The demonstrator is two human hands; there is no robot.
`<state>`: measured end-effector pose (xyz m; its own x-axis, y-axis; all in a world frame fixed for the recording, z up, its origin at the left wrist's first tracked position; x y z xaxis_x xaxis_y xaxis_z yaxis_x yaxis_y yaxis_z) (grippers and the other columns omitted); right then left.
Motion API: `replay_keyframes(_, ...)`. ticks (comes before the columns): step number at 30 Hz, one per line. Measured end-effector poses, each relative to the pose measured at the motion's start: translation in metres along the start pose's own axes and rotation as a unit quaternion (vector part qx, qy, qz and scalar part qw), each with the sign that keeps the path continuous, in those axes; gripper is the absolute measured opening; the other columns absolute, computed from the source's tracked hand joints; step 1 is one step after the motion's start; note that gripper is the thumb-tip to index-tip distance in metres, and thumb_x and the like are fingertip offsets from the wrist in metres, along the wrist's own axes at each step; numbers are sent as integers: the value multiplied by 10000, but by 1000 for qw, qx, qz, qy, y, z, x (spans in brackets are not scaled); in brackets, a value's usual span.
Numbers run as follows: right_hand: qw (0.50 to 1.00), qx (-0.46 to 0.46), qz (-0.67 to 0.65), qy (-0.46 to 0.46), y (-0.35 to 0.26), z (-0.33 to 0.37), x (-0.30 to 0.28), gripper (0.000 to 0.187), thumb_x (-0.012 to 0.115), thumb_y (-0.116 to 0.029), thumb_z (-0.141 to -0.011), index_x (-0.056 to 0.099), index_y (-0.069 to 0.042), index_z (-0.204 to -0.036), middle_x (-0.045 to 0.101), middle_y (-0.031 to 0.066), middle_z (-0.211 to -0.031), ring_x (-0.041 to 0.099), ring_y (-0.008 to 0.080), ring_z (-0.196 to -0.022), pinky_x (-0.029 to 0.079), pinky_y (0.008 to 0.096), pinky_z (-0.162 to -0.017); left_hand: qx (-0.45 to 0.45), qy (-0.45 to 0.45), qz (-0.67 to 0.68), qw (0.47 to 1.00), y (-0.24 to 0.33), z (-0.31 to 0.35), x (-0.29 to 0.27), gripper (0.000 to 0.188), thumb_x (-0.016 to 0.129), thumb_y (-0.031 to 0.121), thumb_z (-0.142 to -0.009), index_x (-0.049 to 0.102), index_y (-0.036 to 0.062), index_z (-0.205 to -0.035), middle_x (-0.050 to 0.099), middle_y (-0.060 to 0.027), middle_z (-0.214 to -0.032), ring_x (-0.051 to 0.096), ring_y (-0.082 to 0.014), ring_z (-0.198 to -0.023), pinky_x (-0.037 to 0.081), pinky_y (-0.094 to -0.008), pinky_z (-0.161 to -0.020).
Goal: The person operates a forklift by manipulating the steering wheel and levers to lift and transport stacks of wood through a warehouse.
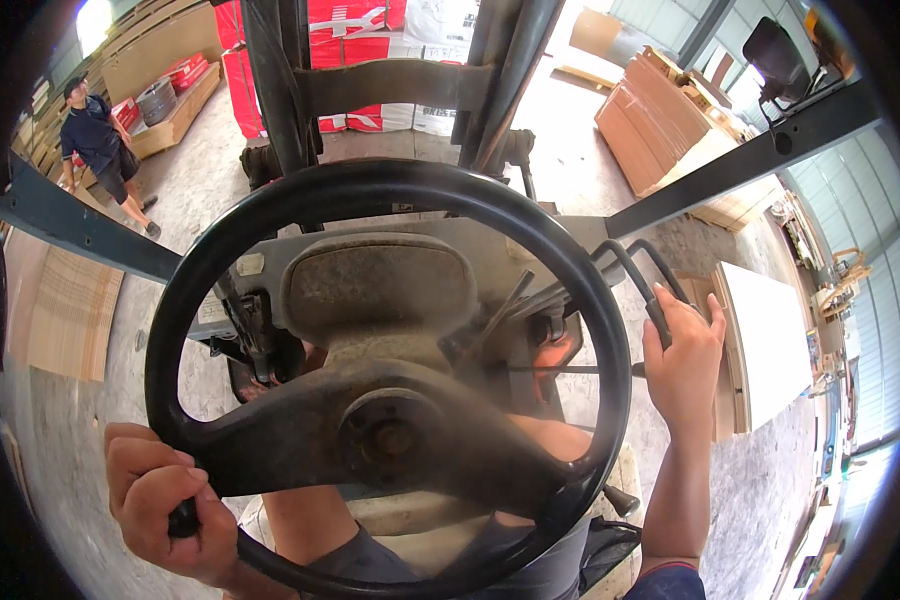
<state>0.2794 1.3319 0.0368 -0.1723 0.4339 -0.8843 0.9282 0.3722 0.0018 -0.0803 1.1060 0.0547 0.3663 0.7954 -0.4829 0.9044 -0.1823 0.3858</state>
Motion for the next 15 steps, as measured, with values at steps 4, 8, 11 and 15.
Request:
replay_keyframes(4, 1000, 22, 14, -14, 5, 34, -11, 389, 644, -43, -856, 654, 8, -1242, 713, 181, -989, 679, 294, -981, 248, 480, -1201, 6, -14, 8, 1000, 10, 12, -2, 270, 561, 10, -560, 576, 98, -815, 477, -70, -736, 444, -213, -679, 355, -309, -578)
replay_keyframes(8, 1000, 2, 5, -14, -2, 56, -21, 395, 651, -33, -849, 655, 9, -1242, 710, 171, -959, 681, 288, -953, 241, 479, -1207, 6, -3, -1, 1000, 24, 24, -22, 265, 565, 25, -563, 574, 99, -817, 474, -70, -738, 437, -212, -676, 342, -307, -572)
replay_keyframes(11, 1000, 7, 18, -8, 3, 75, -27, 399, 655, -26, -841, 658, 8, -1239, 710, 166, -948, 682, 280, -948, 237, 479, -1210, 11, -12, 2, 1000, 27, 34, -23, 257, 568, 34, -567, 571, 99, -816, 473, -71, -741, 433, -212, -675, 339, -308, -575)
replay_keyframes(15, 1000, -3, 9, -7, 1, 89, -40, 400, 657, -29, -841, 658, 10, -1239, 712, 168, -961, 683, 274, -964, 233, 481, -1212, 5, -10, -9, 1000, 45, 44, -45, 246, 566, 36, -570, 566, 99, -808, 471, -70, -742, 430, -210, -676, 341, -312, -581)
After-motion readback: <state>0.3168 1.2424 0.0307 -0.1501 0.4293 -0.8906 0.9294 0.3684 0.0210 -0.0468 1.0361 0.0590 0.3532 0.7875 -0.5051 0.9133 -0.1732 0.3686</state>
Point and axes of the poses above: each hand's wrist, its own z-axis away from the middle knuckle, its own x-axis out of the palm, y = z × x, the point moved 2 cm from there along -z, towards the middle knuckle
